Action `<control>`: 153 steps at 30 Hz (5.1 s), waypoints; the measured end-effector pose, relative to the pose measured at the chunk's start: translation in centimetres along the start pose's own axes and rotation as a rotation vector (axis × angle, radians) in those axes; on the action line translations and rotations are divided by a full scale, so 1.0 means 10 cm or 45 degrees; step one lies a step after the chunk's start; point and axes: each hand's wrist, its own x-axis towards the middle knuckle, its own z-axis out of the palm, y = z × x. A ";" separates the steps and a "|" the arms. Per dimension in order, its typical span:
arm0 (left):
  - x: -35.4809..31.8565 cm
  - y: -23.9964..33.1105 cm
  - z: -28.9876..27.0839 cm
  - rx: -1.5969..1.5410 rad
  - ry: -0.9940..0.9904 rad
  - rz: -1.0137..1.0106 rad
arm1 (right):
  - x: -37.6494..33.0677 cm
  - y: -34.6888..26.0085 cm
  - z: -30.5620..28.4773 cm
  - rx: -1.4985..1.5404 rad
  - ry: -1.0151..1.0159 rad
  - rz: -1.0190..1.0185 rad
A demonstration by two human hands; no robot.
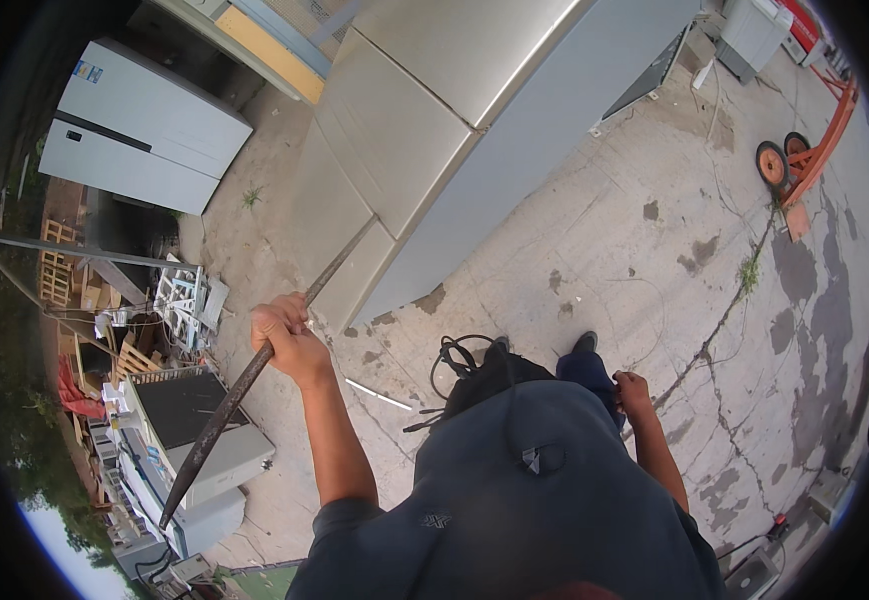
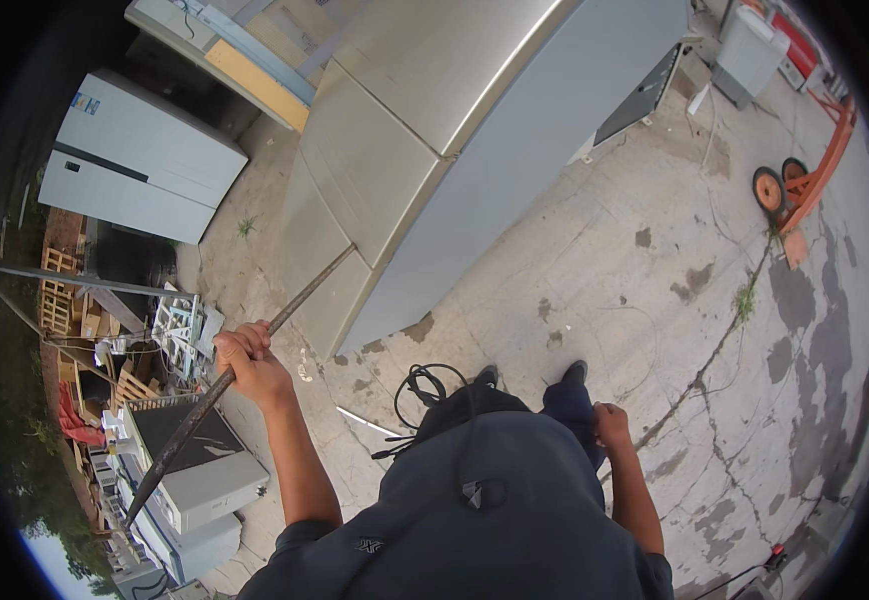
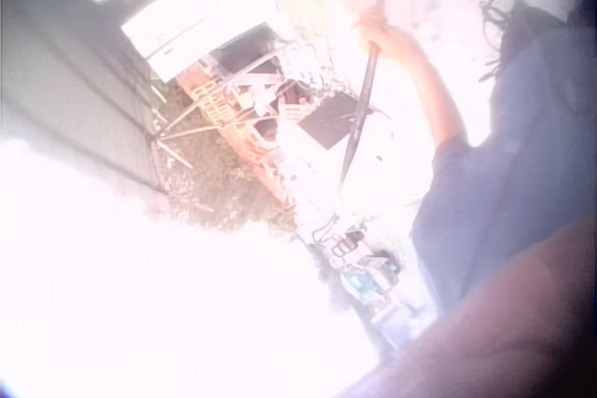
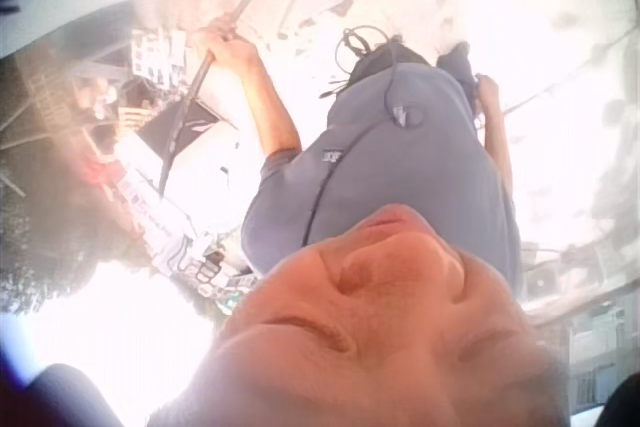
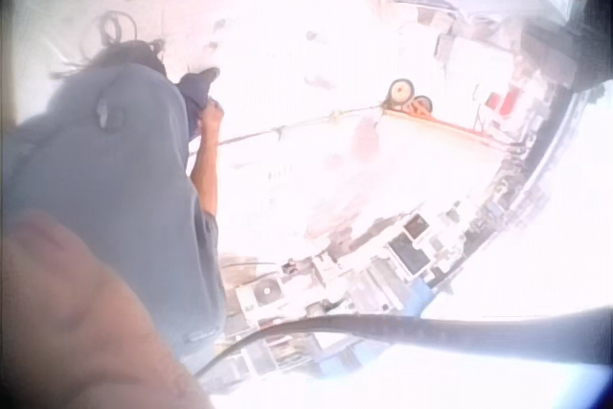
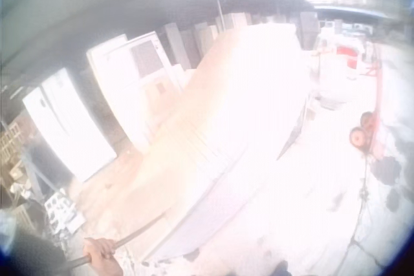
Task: The person walks through an outdoor yard filled with discarded appliances, picks up a metal rod, and uses it to pry open the door of a silver refrigerator. They then retrieve a yellow bottle of lubricant, open it, and apply the lubricant to the refrigerator's hinge area using the rod as an applicator.
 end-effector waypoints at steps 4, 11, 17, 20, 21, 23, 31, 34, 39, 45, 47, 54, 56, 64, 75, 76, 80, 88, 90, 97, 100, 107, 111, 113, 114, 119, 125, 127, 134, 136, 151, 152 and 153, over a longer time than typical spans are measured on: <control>0.03 -0.03 0.06 -0.345 0.764 -0.026 | 0.23 -0.11 -0.97 0.182 0.280 -0.030; -0.40 -0.48 -0.06 -0.076 0.996 -0.376 | 0.85 -0.17 -2.25 0.203 0.357 0.151; -1.26 -0.46 0.48 0.092 1.115 -0.537 | 1.30 -0.50 -2.38 0.195 0.251 0.250; -1.65 -0.54 0.83 -0.198 1.275 -0.651 | 1.26 -0.72 -2.27 0.051 0.107 0.202; -1.74 -0.63 0.96 -0.312 1.349 -0.658 | 1.28 -0.84 -2.21 -0.037 0.060 0.166; -1.96 -0.77 1.19 -0.559 1.522 -0.690 | 1.32 -1.09 -2.14 -0.257 -0.057 0.018; -2.58 -1.30 1.81 -1.096 1.661 -0.723 | 1.69 -2.05 -2.42 -0.434 0.039 -0.051; -2.75 -1.57 1.91 -1.464 1.587 -0.811 | 1.73 -2.31 -2.58 -0.353 0.062 -0.083; -2.97 -2.01 2.08 -1.597 1.708 -0.912 | 1.71 -2.37 -2.75 -0.372 0.092 -0.143; -2.60 -2.05 1.48 -0.989 2.016 -0.792 | 1.81 -1.82 -2.94 -0.611 0.086 -0.229; -2.47 -1.85 1.09 -0.830 1.804 -0.905 | 1.78 -1.61 -3.00 -0.764 0.121 -0.405; -2.90 -1.43 0.14 0.208 1.167 -1.601 | 1.53 -1.38 -2.95 -0.504 0.136 0.218; -3.19 -1.57 0.10 0.303 1.032 -1.814 | 1.42 -1.35 -2.89 -0.254 0.151 0.262; -3.06 -2.39 1.30 0.678 -0.129 -2.299 | 1.39 -0.87 -2.83 -0.182 0.358 -0.058; -1.37 -3.31 4.49 0.745 -0.572 -1.733 | 2.19 0.21 -3.74 0.053 0.508 0.404; -1.42 -3.33 4.71 0.768 -0.562 -1.740 | 2.17 0.24 -3.98 0.240 0.518 0.431; -1.80 -3.23 5.67 0.840 -0.757 -1.738 | 2.58 -0.16 -5.02 0.788 0.535 0.410; -2.70 -3.16 7.16 1.395 -1.632 -1.954 | 3.55 -1.51 -6.84 0.903 0.780 0.120; -2.76 -3.42 7.86 1.346 -1.639 -1.907 | 3.71 -1.75 -7.08 0.822 0.665 0.004; -2.55 -3.50 11.04 0.651 -1.382 -1.575 | 3.74 -1.74 -7.92 0.293 0.587 0.355; -2.05 -3.20 12.15 0.460 -1.572 -1.120 | 3.83 -1.77 -8.33 -0.192 0.574 0.273; -0.81 -3.05 14.22 0.264 -1.150 -0.949 | 4.88 -2.44 -9.01 -0.430 0.464 0.138; -0.21 -3.18 15.21 0.184 -0.943 -0.838 | 5.71 -2.92 -9.42 -0.715 0.426 -0.089; 0.13 -3.21 15.64 0.186 -0.869 -0.813 | 6.12 -3.37 -9.69 -1.109 0.420 -0.391; 0.30 -3.24 15.85 0.205 -0.808 -0.866 | 6.33 -3.66 -9.77 -1.208 0.444 -0.491; 1.31 -3.71 16.77 0.139 -0.592 -0.713 | 6.87 -5.40 -10.05 0.111 0.493 0.057; 2.67 -4.78 17.69 0.304 -0.525 -0.214 | 6.79 -7.23 -10.31 0.113 0.750 -0.238; 3.07 -5.02 18.03 0.903 -0.484 -0.127 | 6.72 -7.42 -10.18 0.191 0.885 -0.164; 3.70 -5.57 18.57 1.027 -0.428 -0.627 | 6.75 -6.48 -9.27 -0.117 0.788 0.254; 3.70 -5.57 18.58 0.982 -0.373 -0.589 | 6.67 -6.16 -8.95 -0.226 0.591 0.364; 2.63 -2.96 18.21 0.123 -0.891 -0.129 | 7.23 -8.85 -9.83 -0.016 0.473 -0.447; 2.48 -2.71 18.05 0.221 -0.931 -0.042 | 7.27 -9.17 -9.84 -0.020 0.476 -0.599; 2.28 -2.47 17.88 0.217 -0.922 -0.004 | 7.27 -9.46 -9.84 0.002 0.474 -0.751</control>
